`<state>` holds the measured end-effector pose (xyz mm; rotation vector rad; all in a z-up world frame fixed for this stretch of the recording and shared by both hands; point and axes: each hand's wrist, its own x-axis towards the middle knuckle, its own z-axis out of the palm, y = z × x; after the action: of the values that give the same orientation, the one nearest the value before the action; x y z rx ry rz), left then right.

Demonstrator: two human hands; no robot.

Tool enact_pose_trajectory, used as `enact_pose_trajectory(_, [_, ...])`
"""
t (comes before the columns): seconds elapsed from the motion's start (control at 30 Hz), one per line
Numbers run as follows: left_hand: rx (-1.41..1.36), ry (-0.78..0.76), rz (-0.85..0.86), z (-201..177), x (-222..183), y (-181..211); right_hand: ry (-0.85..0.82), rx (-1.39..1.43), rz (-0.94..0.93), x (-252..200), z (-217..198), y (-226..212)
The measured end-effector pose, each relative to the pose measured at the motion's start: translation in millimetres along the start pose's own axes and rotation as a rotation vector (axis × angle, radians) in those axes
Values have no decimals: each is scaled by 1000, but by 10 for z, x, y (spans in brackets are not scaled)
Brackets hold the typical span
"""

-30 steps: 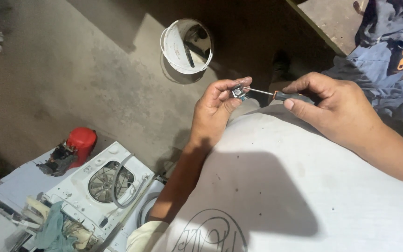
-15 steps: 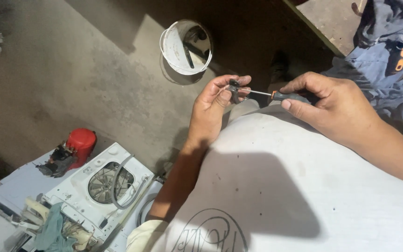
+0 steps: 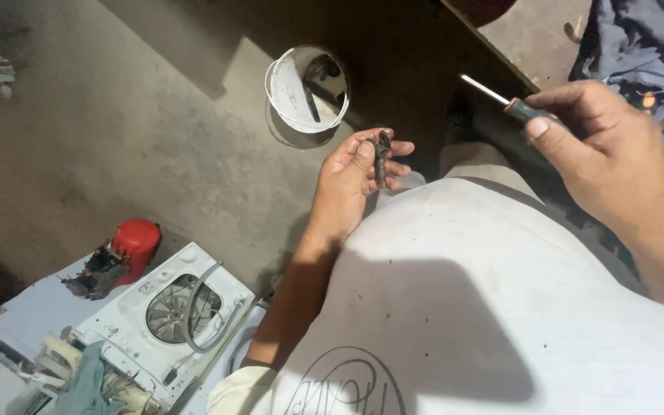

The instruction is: The person cleans small metal mechanical components at a workbench, scrubbing them with a toothbrush over an orange cup filled with liquid, and working on them with a screwdriver. They handle parts one at a time, dip them in the cup, and later reach for a plastic bottle and small rings on the bench.

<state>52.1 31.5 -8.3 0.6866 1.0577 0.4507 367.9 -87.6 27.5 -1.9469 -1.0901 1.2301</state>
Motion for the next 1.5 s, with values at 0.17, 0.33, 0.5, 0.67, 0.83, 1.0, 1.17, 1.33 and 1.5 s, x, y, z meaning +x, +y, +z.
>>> enact_pose_trajectory(0.17, [-30,-32,-37,-4,93,29,325,-351,-320,113,-322,683])
enact_pose_trajectory(0.33, [36,-31,-69,46,298,113,432,-708,-263,499,-299,1612])
enact_pose_trajectory(0.5, [226,-13,-74,358,753,329,394,-659,-172,617,-280,1634])
enact_pose_trajectory(0.67, [1357,19,327,1066,1572,752,298,-517,-32,613,-364,1402])
enact_pose_trajectory(0.83, [1941,-12,855,1008,2938,192,333,-450,-156,635,-409,1321])
enact_pose_trajectory(1.0, [1861,30,923,970,2781,354,341,-582,-121,947,-229,1044])
enact_pose_trajectory(1.17, [1369,85,626,765,2209,618,148,-646,-220,1505,-57,375])
enact_pose_trajectory(1.33, [1255,115,493,212,1937,584,131,-874,-250,2015,187,620])
enact_pose_trajectory(1.5, [1089,185,355,-985,1944,73,90,-824,-56,2057,114,458])
